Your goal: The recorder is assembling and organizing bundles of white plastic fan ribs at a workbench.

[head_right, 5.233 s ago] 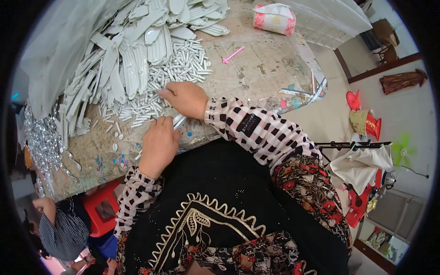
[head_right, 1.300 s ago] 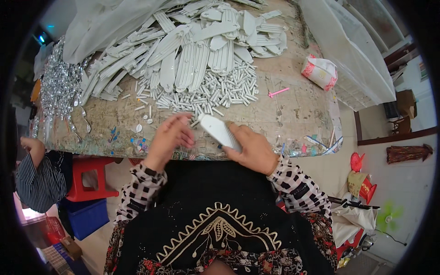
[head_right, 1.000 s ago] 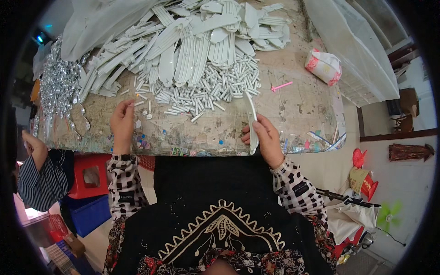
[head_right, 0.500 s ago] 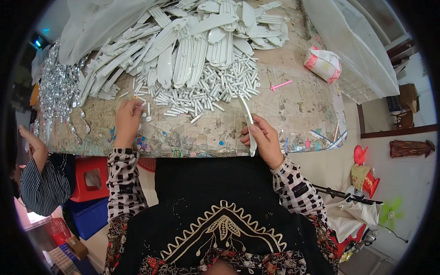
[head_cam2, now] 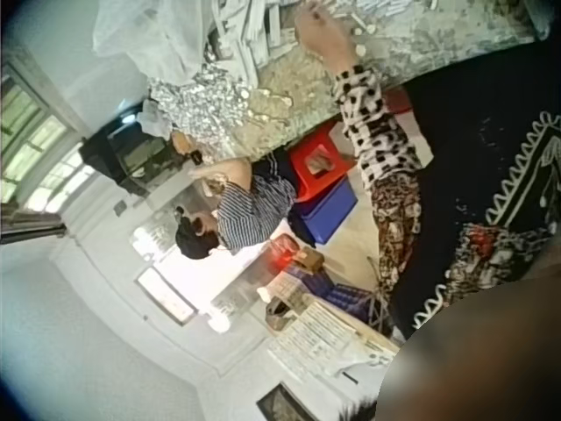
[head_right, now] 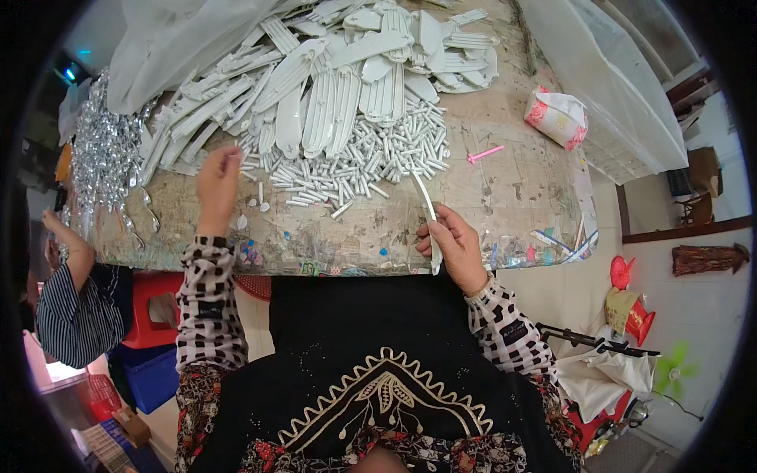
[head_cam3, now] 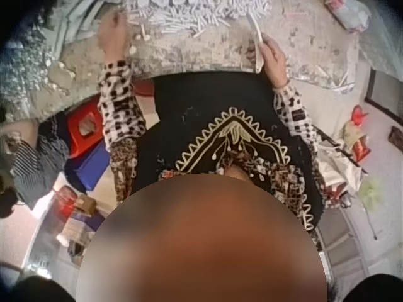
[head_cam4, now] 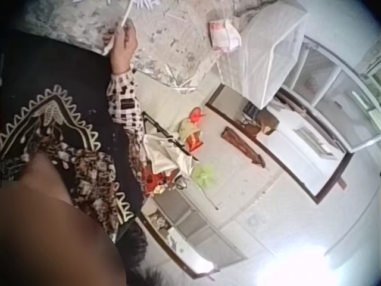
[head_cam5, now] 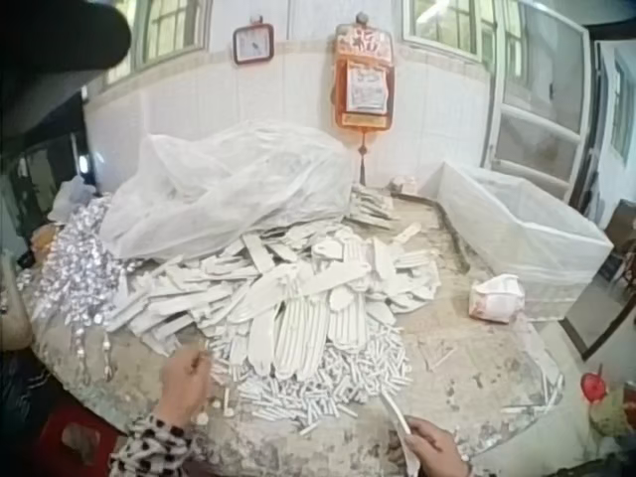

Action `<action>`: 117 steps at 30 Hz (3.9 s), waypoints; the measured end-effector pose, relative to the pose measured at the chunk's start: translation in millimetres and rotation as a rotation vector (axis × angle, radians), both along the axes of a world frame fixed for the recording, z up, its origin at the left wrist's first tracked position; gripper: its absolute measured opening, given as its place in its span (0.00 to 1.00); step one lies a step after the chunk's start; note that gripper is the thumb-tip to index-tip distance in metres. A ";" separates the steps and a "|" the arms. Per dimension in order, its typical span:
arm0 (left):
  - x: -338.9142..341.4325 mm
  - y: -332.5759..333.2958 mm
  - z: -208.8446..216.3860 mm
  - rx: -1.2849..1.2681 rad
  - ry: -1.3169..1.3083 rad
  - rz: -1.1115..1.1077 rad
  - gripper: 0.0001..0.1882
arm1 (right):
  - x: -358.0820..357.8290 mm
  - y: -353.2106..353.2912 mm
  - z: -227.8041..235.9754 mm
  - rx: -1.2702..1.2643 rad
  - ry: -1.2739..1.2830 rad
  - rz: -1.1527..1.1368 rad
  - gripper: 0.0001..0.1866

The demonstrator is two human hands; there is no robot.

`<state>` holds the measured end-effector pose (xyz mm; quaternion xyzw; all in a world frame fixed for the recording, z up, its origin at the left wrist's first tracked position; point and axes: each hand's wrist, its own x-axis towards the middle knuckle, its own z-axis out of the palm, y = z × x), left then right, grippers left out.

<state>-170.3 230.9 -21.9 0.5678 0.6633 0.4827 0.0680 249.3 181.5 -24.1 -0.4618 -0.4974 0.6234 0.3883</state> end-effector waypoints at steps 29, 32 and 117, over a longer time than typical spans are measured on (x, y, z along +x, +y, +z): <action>-143.9 -79.4 21.2 -0.380 -1.159 0.328 0.06 | 4.3 -7.3 16.5 0.015 -0.031 0.047 0.24; -157.5 -100.9 18.3 -0.487 -1.183 0.256 0.07 | -3.2 -11.7 17.6 0.026 -0.058 0.045 0.25; -274.2 -86.6 64.4 -0.322 0.736 0.141 0.26 | -65.6 -47.3 22.5 0.033 -0.070 -0.016 0.26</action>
